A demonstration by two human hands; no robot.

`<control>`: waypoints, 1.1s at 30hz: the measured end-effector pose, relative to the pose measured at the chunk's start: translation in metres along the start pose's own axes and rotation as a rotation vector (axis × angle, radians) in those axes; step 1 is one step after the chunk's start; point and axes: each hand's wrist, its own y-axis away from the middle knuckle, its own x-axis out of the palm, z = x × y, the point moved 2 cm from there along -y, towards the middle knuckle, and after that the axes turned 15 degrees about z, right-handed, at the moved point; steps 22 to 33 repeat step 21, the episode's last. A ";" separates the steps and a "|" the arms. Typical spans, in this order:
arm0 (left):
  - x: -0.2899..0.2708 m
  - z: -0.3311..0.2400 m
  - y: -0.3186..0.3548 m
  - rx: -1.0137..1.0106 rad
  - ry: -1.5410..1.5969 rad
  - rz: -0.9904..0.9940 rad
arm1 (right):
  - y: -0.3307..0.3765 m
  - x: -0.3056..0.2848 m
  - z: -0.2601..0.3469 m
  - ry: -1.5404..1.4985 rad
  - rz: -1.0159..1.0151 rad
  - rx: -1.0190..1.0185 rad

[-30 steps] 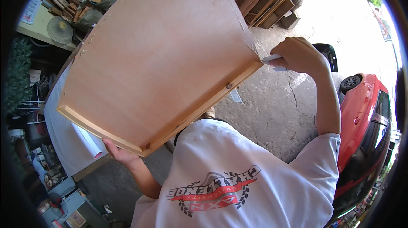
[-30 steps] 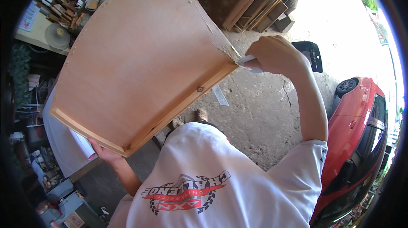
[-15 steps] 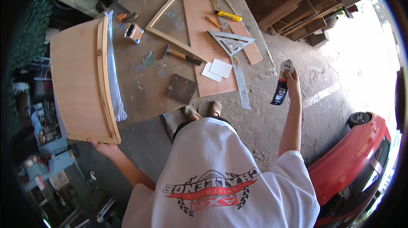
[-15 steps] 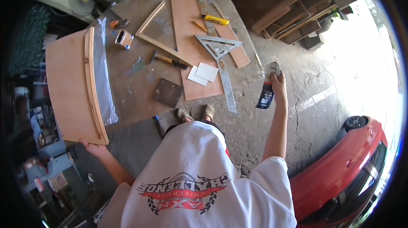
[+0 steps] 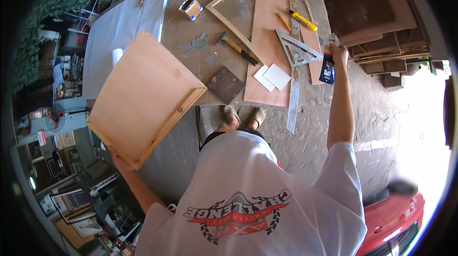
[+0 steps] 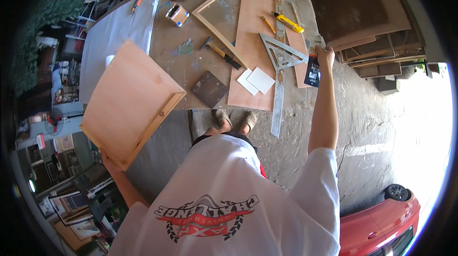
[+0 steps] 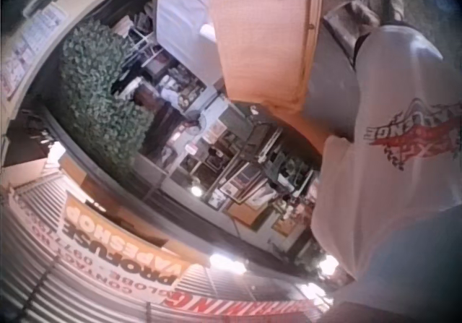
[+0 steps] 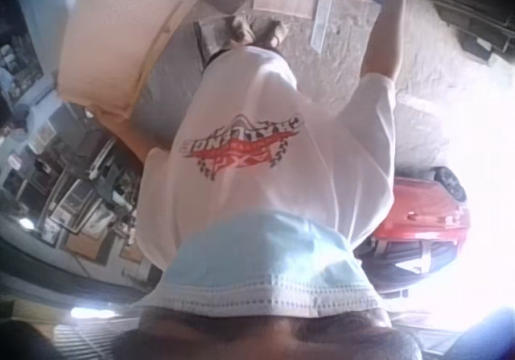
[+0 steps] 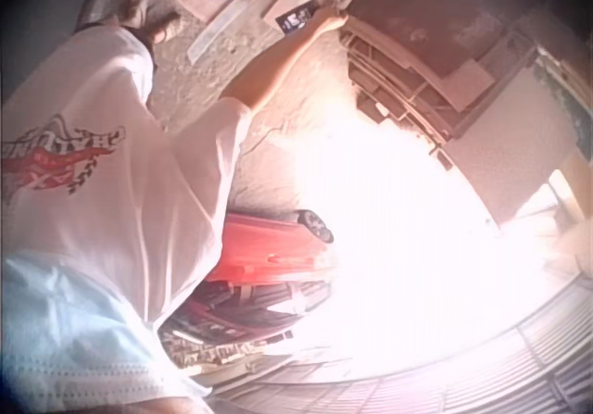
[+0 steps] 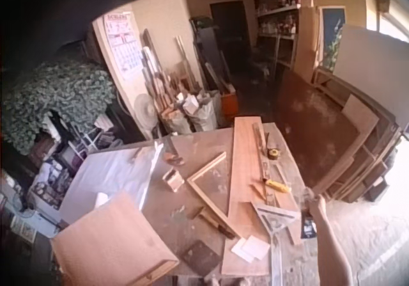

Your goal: The person assembles a wooden frame by hammering nails into a rectangular frame and attaching a cross brace. They cut the cross brace with a miter saw and then attach it to the frame, finishing by applying glue to the joints.

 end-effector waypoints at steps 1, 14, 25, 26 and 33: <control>-0.001 -0.007 0.006 0.006 -0.029 0.019 | -0.016 0.012 0.006 0.007 0.030 -0.004; -0.004 -0.005 0.007 0.067 -0.293 -0.055 | 0.179 0.233 0.146 0.490 0.400 -0.850; -0.039 -0.044 -0.038 -0.011 -0.417 -0.131 | 0.292 0.322 0.166 0.475 0.551 -0.613; -0.039 -0.044 -0.038 -0.011 -0.417 -0.131 | 0.292 0.322 0.166 0.475 0.551 -0.613; -0.039 -0.044 -0.038 -0.011 -0.417 -0.131 | 0.292 0.322 0.166 0.475 0.551 -0.613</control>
